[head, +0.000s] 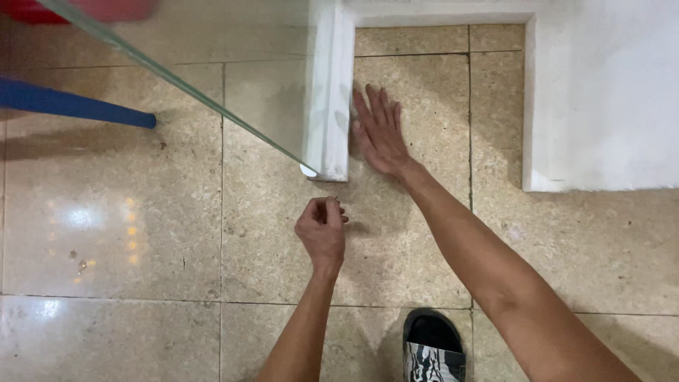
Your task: The person applies sealant to a glass panel using a caulking gun, then positions the glass into a white frame on the floor. They retrieve two buckets of liquid and place them inside the frame to hold the glass in place.
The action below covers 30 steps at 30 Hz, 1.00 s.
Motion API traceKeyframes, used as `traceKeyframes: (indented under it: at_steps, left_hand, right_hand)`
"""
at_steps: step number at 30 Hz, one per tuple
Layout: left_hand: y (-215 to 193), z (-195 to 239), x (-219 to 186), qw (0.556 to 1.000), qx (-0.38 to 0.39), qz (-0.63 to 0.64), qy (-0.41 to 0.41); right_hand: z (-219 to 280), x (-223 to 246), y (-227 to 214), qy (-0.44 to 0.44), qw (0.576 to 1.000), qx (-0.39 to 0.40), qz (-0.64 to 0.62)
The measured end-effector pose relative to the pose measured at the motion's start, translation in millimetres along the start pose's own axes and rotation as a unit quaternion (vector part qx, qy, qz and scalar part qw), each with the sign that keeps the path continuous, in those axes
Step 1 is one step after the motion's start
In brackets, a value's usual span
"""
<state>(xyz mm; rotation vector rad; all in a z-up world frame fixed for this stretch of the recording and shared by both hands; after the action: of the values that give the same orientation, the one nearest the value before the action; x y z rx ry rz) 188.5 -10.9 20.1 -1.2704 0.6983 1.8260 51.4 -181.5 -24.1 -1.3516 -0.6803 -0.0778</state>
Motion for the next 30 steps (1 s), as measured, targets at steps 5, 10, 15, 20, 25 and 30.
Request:
traceKeyframes:
  at_steps: [5,10,15,20,25,30]
  left_hand:
    - [-7,-7,-5,0.998,-0.048,-0.007,0.044]
    - [0,-15,2,0.998,-0.042,0.044,-0.024]
    - [5,-25,15,0.999,-0.042,0.011,-0.021]
    - [6,-34,30,0.998,-0.030,-0.054,-0.002]
    - [7,-37,43,0.997,-0.015,-0.063,0.037]
    - [6,-36,49,0.996,-0.001,-0.061,0.062]
  right_hand:
    - [-9,-1,2,0.016,1.000,0.007,-0.020]
    - [16,10,10,-0.010,0.999,-0.004,-0.051]
    - [54,17,16,-0.044,0.997,0.038,0.052]
    - [56,23,14,-0.053,0.992,0.066,0.098]
    - [55,25,10,-0.048,0.989,0.086,0.106]
    - [54,25,14,-0.044,0.986,0.100,0.124]
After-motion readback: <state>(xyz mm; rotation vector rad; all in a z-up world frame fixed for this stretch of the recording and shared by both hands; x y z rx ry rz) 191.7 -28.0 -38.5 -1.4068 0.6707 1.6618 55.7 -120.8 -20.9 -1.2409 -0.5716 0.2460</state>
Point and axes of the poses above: each hand's wrist, its own z-axis away from the middle knuckle, its own y-axis out of the palm, x = y × z, the point moved 3 cm from there along -z, towards the middle knuckle, and after that the axes turned 9 degrees about z, right-handed, at the moved point
